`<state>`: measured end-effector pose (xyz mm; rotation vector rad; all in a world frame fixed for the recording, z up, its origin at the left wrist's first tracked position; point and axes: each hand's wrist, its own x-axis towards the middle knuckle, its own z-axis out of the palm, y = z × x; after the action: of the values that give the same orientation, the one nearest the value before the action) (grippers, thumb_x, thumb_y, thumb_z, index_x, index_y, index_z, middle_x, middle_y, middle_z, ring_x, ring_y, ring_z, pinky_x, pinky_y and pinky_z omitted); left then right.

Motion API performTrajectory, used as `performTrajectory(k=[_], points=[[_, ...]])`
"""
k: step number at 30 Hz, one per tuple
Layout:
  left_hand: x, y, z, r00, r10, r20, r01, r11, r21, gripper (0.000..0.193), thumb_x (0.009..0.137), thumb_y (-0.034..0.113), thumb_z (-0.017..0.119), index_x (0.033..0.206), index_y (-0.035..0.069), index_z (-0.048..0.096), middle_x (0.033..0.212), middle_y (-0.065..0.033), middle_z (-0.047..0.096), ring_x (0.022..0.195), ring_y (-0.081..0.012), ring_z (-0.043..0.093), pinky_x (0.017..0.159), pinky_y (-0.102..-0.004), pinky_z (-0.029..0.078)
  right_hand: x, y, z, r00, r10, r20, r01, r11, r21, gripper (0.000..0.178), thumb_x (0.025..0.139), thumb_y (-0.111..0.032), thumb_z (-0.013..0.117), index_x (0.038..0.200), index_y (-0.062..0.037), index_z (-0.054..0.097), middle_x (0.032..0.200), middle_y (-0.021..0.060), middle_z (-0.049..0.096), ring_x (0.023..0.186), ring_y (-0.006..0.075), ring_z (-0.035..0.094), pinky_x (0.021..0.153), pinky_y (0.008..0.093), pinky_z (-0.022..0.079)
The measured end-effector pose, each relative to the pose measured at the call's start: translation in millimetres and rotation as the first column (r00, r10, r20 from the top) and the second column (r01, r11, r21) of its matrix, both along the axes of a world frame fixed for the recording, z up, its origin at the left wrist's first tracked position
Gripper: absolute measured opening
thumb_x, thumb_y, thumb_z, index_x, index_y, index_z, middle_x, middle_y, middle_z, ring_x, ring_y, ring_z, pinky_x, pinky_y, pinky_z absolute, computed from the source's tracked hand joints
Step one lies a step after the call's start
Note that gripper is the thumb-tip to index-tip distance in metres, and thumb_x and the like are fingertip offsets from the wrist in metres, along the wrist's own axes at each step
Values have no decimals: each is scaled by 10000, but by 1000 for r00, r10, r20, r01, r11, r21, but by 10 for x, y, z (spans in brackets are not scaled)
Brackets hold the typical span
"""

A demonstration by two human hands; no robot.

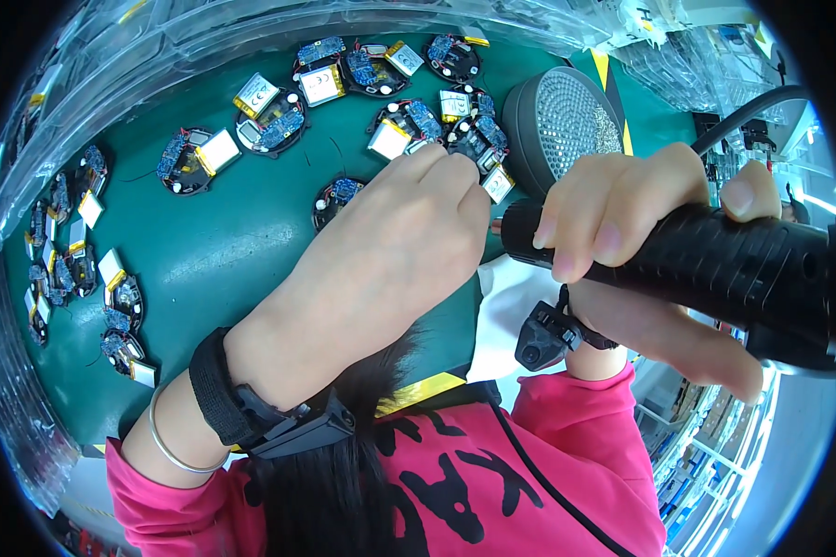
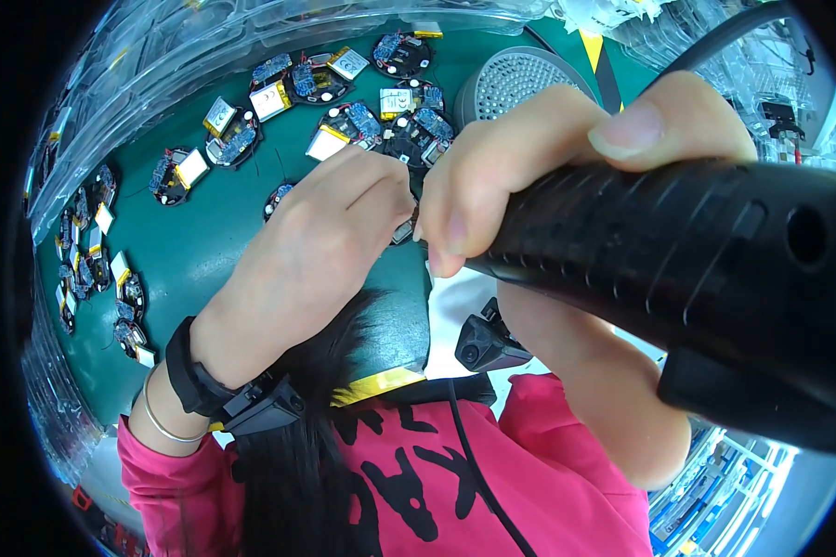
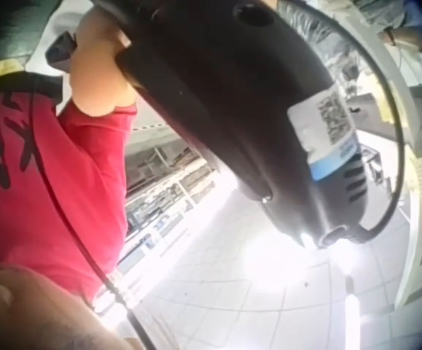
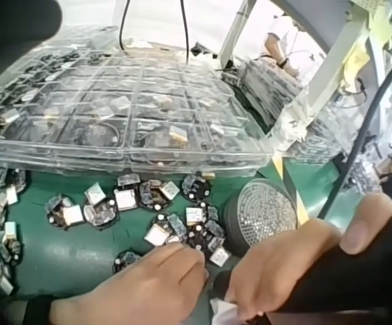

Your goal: The person picks up a circuit board and a battery, then uses a soldering iron to connect the wires. They repeat this process by soldering components on several more assemblies before placing them back on the table.

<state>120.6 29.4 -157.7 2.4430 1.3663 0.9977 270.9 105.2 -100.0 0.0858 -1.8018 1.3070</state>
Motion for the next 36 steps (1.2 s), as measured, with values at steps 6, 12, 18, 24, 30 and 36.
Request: performTrajectory(k=[6, 12, 18, 24, 30, 36], points=[[-18, 9, 21, 1000, -18, 8, 18, 1000, -19, 103, 695, 27, 618, 787, -11, 641, 827, -93, 573, 886, -222, 557, 853, -310, 474, 54, -48, -15, 999, -26, -38, 24, 998, -49, 949, 751, -806, 562, 1334, -90, 343, 836, 108, 565, 542, 208, 604, 524, 333, 527], [-34, 22, -19, 997, -26, 67, 26, 1000, -5, 105, 709, 17, 606, 808, -14, 624, 840, -108, 568, 906, -237, 572, 880, -330, 482, 190, -54, -34, 992, -123, 6, 123, 986, -114, 957, 750, -841, 537, 1320, -90, 375, 824, 96, 555, 538, 212, 588, 520, 345, 515], [-24, 27, -70, 979, -21, 205, 31, 998, -46, 94, 716, 14, 603, 808, -5, 597, 848, -117, 560, 892, -254, 581, 877, -337, 492, 243, 91, -80, 996, -63, -56, 56, 990, -128, 941, 752, -858, 514, 1302, -102, 407, 817, 84, 551, 545, 215, 581, 514, 353, 502], [-7, 2, -33, 992, -19, 122, 22, 1000, -21, 85, 715, 21, 606, 796, 2, 593, 826, -109, 542, 863, -251, 577, 839, -329, 499, 244, 115, -100, 998, -8, -58, 5, 999, -53, 929, 753, -861, 508, 1299, -115, 418, 812, 81, 547, 548, 211, 577, 509, 357, 496], [-4, -17, -1, 995, -12, 98, 14, 1000, -12, 75, 710, 31, 607, 779, 5, 595, 821, -103, 539, 848, -246, 570, 807, -321, 499, 201, 77, -131, 994, -70, -85, 67, 997, -26, 932, 754, -859, 511, 1308, -115, 416, 808, 79, 549, 521, 198, 556, 492, 349, 485], [5, -23, 13, 999, 2, 47, -3, 1000, 23, 70, 706, 37, 609, 766, 2, 600, 819, -101, 543, 847, -240, 567, 793, -318, 499, 144, -58, 30, 965, -236, -118, 213, 961, -178, 918, 759, -858, 507, 1282, -106, 447, 784, 70, 543, 502, 186, 538, 479, 346, 476]])
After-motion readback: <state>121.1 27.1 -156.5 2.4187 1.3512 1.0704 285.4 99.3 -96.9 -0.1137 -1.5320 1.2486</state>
